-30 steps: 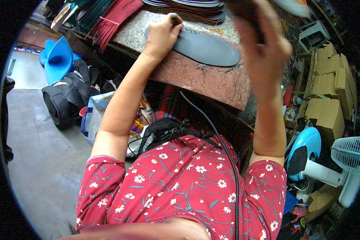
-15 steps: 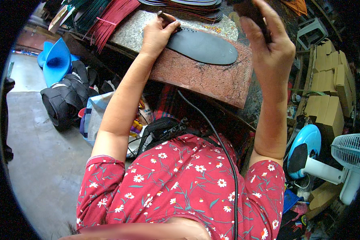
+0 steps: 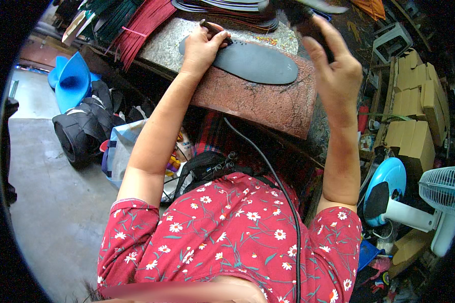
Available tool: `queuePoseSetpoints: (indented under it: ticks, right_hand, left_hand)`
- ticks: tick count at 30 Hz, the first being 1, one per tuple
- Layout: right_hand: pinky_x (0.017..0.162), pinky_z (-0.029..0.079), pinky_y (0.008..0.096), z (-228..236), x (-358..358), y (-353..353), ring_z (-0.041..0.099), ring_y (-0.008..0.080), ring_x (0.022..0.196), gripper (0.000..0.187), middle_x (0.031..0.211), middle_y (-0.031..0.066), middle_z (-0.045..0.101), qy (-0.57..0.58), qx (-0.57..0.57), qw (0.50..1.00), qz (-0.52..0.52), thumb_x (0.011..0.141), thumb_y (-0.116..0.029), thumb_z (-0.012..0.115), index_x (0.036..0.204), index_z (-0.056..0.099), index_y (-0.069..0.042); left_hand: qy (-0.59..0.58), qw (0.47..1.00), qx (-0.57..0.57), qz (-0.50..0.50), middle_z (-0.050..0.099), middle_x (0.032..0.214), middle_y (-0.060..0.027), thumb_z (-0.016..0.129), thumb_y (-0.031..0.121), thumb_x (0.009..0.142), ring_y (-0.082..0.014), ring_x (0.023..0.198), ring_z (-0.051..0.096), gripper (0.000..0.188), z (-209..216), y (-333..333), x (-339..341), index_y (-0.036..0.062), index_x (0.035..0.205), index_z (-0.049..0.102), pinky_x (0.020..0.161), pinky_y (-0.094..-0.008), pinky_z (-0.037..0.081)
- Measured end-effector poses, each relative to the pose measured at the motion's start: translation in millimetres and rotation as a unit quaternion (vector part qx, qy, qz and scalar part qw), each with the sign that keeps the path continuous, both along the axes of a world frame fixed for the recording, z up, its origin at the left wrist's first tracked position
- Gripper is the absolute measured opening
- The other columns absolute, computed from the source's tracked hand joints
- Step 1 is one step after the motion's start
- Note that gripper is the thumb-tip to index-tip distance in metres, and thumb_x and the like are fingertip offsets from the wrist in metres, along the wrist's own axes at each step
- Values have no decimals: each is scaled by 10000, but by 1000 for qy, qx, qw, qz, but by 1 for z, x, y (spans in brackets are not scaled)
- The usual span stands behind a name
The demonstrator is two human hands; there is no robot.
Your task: The person repeatedly punches holes along the edges of black shoe insoles using a handheld punch tool and a hammer on a wooden block. They handle multiple insoles one at a time, repositioning each piece to continue punching along the perimeter.
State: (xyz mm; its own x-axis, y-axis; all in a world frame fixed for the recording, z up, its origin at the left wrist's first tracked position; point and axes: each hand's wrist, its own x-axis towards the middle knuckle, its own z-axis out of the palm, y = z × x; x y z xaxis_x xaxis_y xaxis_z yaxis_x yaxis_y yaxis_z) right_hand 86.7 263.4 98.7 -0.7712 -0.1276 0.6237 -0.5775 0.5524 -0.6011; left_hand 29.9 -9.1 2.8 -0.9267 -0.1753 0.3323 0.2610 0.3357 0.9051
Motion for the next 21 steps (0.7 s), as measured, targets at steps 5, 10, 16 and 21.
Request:
queuePoseSetpoints:
  ticks: [5, 10, 16, 21]
  right_hand:
    - [736, 552, 326, 5, 8, -18, 713, 220, 878, 389, 1039, 126, 721, 146, 9, 989, 15, 895, -209, 719, 1257, 632, -95]
    - [732, 553, 392, -39, -3, -14, 702, 320, 899, 377, 1070, 130, 702, -4, 208, 974, -88, 912, -399, 657, 1249, 638, -232]
    - [705, 546, 344, -9, 3, 6, 723, 223, 873, 425, 1066, 103, 730, 25, 46, 998, -24, 922, -276, 684, 1325, 606, -165]
    - [728, 554, 350, 11, 17, -14, 724, 256, 891, 413, 1047, 128, 730, 111, -6, 994, -12, 928, -236, 684, 1315, 602, -118]
  left_hand:
    - [119, 946, -297, 56, 723, 842, -112, 728, 167, 866, -196, 777, 721, 202, 7, 15, 11, 33, 984, 635, 697, -345, 561]
    - [30, 997, -67, 28, 721, 905, -114, 637, 92, 932, -158, 799, 710, 121, 4, 12, 6, -1, 1004, 613, 678, -281, 586]
    - [21, 999, -46, -9, 719, 857, -99, 679, 100, 906, -149, 798, 703, 129, 2, 8, 2, 9, 980, 625, 694, -282, 576]
    - [131, 967, -219, 9, 706, 861, -149, 726, 135, 859, -275, 795, 716, 162, 10, 20, 12, 62, 971, 635, 713, -341, 554]
